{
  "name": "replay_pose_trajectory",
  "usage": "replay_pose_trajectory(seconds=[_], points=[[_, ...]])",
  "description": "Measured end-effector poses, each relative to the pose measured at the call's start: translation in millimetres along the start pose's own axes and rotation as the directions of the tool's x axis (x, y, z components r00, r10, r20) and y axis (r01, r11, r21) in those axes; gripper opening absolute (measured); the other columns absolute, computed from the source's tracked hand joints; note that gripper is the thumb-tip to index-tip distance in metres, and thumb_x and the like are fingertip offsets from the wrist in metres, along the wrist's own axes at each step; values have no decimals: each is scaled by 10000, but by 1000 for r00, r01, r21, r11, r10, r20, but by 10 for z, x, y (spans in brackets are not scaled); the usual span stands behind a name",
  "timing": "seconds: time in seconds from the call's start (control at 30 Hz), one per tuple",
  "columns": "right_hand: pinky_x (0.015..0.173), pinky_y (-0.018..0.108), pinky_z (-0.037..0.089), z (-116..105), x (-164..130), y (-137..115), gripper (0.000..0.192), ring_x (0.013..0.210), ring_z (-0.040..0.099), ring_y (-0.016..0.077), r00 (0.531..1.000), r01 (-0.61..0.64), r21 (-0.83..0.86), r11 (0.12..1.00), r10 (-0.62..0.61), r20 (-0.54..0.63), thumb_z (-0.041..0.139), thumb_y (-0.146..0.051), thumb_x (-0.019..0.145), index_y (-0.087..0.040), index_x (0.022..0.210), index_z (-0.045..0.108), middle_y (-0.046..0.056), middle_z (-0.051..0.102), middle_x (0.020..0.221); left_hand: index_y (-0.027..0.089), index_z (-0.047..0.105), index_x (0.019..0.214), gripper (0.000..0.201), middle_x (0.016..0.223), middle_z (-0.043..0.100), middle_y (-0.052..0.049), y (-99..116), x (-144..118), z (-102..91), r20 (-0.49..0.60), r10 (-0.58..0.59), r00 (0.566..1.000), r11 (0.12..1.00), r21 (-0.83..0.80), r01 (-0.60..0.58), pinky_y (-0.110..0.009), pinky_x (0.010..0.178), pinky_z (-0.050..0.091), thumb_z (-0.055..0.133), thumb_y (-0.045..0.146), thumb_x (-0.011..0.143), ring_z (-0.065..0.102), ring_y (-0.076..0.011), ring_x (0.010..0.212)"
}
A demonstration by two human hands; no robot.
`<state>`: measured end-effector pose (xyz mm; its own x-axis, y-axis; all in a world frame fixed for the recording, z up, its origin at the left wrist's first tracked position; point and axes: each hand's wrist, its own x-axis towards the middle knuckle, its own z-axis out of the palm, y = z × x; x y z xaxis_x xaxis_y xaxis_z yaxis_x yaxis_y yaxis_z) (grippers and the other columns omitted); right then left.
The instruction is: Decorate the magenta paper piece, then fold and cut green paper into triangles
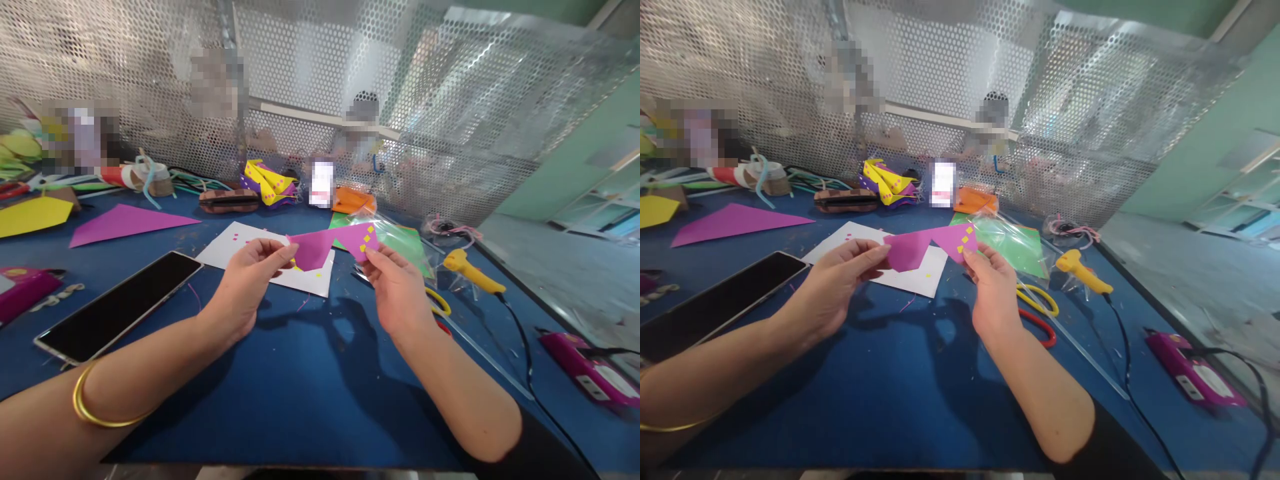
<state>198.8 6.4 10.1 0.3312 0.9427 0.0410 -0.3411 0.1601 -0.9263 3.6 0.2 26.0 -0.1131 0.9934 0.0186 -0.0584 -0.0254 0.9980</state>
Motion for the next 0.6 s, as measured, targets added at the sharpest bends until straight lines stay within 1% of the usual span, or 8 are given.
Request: replay_pose_trajectory(seconds=[0.13,0.23,0.3,0.37,0.4,0.47,0.53,0.6], points=[[742,314,501,7,-27,71,260,753,617,149,999,-26,21,999,25,48,801,-277,656,-197,883,702,18,707,865,153,680,891,232,906,731,-66,-38,-5,27,157,-223,962,943,-215,253,-276,804,496,788,286,735,666,-162,842],[799,350,502,-7,-25,118,313,835,634,182,998,-62,-46,997,62,10,793,-324,673,-187,932,680,46,696,930,143,703,910,194,946,745,-69,-34,9,22,129,-233,964,919,-295,261,-255,798,509,776,205,741,673,-143,831],[878,392,493,-27,-6,115,378,971,634,220,995,14,-132,991,-27,-98,784,-354,690,-193,1004,647,72,677,1048,144,705,931,226,932,747,-60,-23,16,9,99,-196,976,939,-269,216,-238,750,503,788,229,739,669,-136,811],[982,425,451,-50,7,69,427,1133,586,242,954,220,-289,932,-267,-134,757,-370,737,-207,1105,614,91,633,1193,148,699,942,270,897,745,-46,-11,13,-5,94,-155,983,960,-220,173,-231,696,486,806,269,726,660,-134,786],[1023,433,425,-58,7,32,418,1185,559,243,907,348,-387,854,-411,-91,733,-370,772,-215,1139,605,94,616,1240,151,695,938,283,869,741,-36,-6,7,-9,96,-140,985,968,-195,157,-230,673,476,814,283,717,653,-133,768],[1055,447,395,-64,-14,-51,319,1190,562,236,787,561,-543,625,-606,115,673,-362,843,-230,1129,625,80,640,1225,155,690,923,290,819,732,-20,1,-10,-10,104,-117,988,980,-146,131,-231,642,458,820,298,707,639,-132,735],[1074,477,365,-55,-54,-113,201,1080,624,221,712,671,-603,431,-600,364,639,-343,882,-244,1055,664,41,709,1082,153,684,908,283,775,725,-9,5,-32,-3,118,-106,987,988,-95,118,-228,620,442,820,288,700,629,-128,705],[1108,511,304,-39,-91,-131,103,961,663,199,699,708,-613,350,-470,539,640,-325,892,-263,958,689,-9,740,946,144,677,906,277,745,724,-8,8,-54,8,143,-106,984,992,-55,115,-225,604,431,814,276,704,625,-125,683]])
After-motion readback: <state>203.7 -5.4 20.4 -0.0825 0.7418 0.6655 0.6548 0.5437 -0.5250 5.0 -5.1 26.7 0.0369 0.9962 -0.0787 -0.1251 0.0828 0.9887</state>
